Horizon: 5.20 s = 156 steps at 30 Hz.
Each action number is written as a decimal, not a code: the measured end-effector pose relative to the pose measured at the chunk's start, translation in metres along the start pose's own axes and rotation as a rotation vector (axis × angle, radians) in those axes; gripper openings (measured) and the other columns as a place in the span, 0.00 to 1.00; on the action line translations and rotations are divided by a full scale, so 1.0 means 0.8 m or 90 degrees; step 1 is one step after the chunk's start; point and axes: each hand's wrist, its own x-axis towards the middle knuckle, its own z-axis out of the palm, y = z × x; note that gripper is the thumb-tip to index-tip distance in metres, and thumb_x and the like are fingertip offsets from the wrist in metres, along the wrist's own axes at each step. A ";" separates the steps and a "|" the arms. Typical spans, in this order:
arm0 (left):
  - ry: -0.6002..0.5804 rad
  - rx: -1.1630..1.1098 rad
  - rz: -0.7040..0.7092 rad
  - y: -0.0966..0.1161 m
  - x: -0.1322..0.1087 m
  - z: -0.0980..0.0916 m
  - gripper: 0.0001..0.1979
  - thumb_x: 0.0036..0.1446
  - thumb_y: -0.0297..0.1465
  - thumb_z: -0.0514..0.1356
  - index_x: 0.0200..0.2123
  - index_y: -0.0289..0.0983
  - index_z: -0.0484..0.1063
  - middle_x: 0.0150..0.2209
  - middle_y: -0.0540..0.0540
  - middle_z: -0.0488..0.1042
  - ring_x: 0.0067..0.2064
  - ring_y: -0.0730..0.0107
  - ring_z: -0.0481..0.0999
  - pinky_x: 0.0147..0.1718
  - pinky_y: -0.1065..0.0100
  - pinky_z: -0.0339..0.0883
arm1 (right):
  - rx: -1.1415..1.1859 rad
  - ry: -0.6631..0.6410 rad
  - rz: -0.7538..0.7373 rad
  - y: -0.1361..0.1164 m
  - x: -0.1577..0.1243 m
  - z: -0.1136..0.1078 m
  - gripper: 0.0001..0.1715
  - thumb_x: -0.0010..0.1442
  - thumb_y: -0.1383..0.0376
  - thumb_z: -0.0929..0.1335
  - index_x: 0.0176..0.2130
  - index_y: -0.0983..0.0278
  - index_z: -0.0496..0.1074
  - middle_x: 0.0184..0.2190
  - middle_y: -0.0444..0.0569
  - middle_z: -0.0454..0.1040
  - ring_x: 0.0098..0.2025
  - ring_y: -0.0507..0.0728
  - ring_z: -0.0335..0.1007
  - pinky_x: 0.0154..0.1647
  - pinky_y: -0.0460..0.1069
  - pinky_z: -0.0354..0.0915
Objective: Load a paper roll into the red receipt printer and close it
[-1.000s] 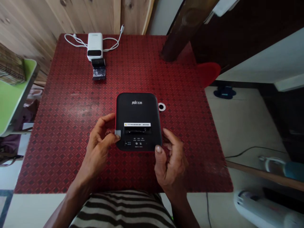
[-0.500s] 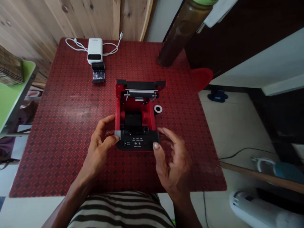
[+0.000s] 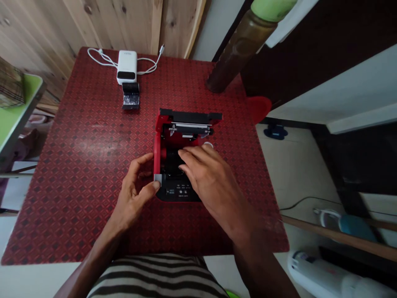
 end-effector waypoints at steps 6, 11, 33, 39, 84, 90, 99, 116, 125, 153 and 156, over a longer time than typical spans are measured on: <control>-0.004 0.021 -0.007 0.005 -0.003 0.000 0.30 0.69 0.45 0.71 0.70 0.45 0.72 0.67 0.40 0.79 0.66 0.43 0.80 0.67 0.42 0.72 | -0.089 -0.118 -0.029 -0.001 0.032 0.001 0.10 0.73 0.76 0.73 0.51 0.66 0.83 0.47 0.57 0.88 0.51 0.66 0.82 0.51 0.60 0.78; -0.008 0.023 -0.010 0.006 -0.003 0.001 0.30 0.70 0.44 0.71 0.70 0.45 0.72 0.67 0.39 0.80 0.66 0.42 0.80 0.67 0.41 0.71 | -0.125 -0.187 -0.020 -0.011 0.054 0.006 0.11 0.74 0.76 0.72 0.48 0.65 0.84 0.44 0.56 0.89 0.51 0.65 0.85 0.45 0.56 0.78; -0.016 0.032 0.010 -0.005 -0.001 -0.004 0.33 0.70 0.47 0.71 0.72 0.46 0.72 0.68 0.40 0.79 0.61 0.49 0.83 0.58 0.50 0.79 | 0.221 0.240 0.182 0.006 -0.045 -0.056 0.11 0.71 0.63 0.77 0.53 0.57 0.81 0.38 0.44 0.83 0.28 0.53 0.72 0.30 0.50 0.71; 0.002 0.054 0.054 -0.014 0.001 -0.007 0.31 0.71 0.45 0.69 0.73 0.48 0.74 0.67 0.43 0.81 0.57 0.51 0.84 0.52 0.54 0.80 | 0.345 0.266 0.457 0.046 -0.118 -0.013 0.16 0.66 0.55 0.79 0.51 0.57 0.80 0.41 0.46 0.86 0.34 0.56 0.81 0.32 0.51 0.76; -0.003 0.054 0.034 -0.008 0.000 -0.006 0.31 0.70 0.46 0.70 0.73 0.49 0.75 0.68 0.41 0.80 0.61 0.45 0.85 0.50 0.52 0.83 | 0.394 0.166 0.327 0.118 -0.030 0.064 0.13 0.68 0.61 0.70 0.52 0.58 0.76 0.50 0.52 0.85 0.51 0.62 0.82 0.57 0.60 0.75; 0.005 0.056 0.025 -0.006 0.000 -0.004 0.31 0.69 0.47 0.70 0.72 0.47 0.75 0.68 0.41 0.80 0.63 0.43 0.83 0.54 0.50 0.82 | 0.413 0.252 0.326 0.085 -0.041 -0.020 0.20 0.67 0.65 0.76 0.56 0.54 0.73 0.52 0.48 0.87 0.57 0.63 0.86 0.62 0.62 0.78; 0.004 0.084 0.020 -0.002 -0.001 -0.004 0.31 0.69 0.47 0.71 0.71 0.46 0.74 0.64 0.40 0.82 0.58 0.47 0.84 0.53 0.49 0.82 | 0.327 -0.038 -0.015 0.010 -0.015 -0.066 0.14 0.76 0.65 0.75 0.59 0.54 0.79 0.52 0.46 0.88 0.53 0.61 0.87 0.58 0.58 0.82; -0.006 0.051 -0.012 0.003 -0.004 -0.001 0.32 0.70 0.49 0.70 0.71 0.46 0.72 0.66 0.40 0.80 0.61 0.45 0.83 0.59 0.46 0.79 | -0.004 -0.190 0.043 -0.012 0.046 -0.027 0.07 0.75 0.70 0.74 0.51 0.64 0.81 0.50 0.57 0.88 0.52 0.66 0.83 0.50 0.57 0.77; -0.005 0.052 -0.007 0.005 -0.005 0.000 0.31 0.71 0.48 0.70 0.71 0.46 0.72 0.67 0.40 0.80 0.62 0.45 0.83 0.59 0.47 0.79 | -0.133 -0.180 0.057 -0.017 0.047 -0.017 0.13 0.72 0.75 0.70 0.47 0.63 0.85 0.45 0.57 0.88 0.39 0.63 0.85 0.31 0.54 0.74; -0.009 0.061 0.013 -0.001 -0.004 -0.002 0.31 0.71 0.48 0.70 0.71 0.46 0.72 0.64 0.41 0.82 0.58 0.50 0.85 0.57 0.50 0.81 | 0.267 -0.209 -0.097 0.025 0.018 -0.032 0.16 0.78 0.74 0.69 0.41 0.61 0.83 0.43 0.47 0.89 0.45 0.57 0.84 0.55 0.53 0.76; -0.010 0.061 0.011 -0.001 -0.004 -0.003 0.31 0.70 0.48 0.70 0.71 0.45 0.72 0.65 0.40 0.82 0.58 0.49 0.85 0.56 0.49 0.81 | 0.319 -0.202 -0.092 0.039 0.019 -0.030 0.17 0.76 0.77 0.68 0.42 0.61 0.84 0.41 0.46 0.88 0.45 0.56 0.84 0.51 0.50 0.74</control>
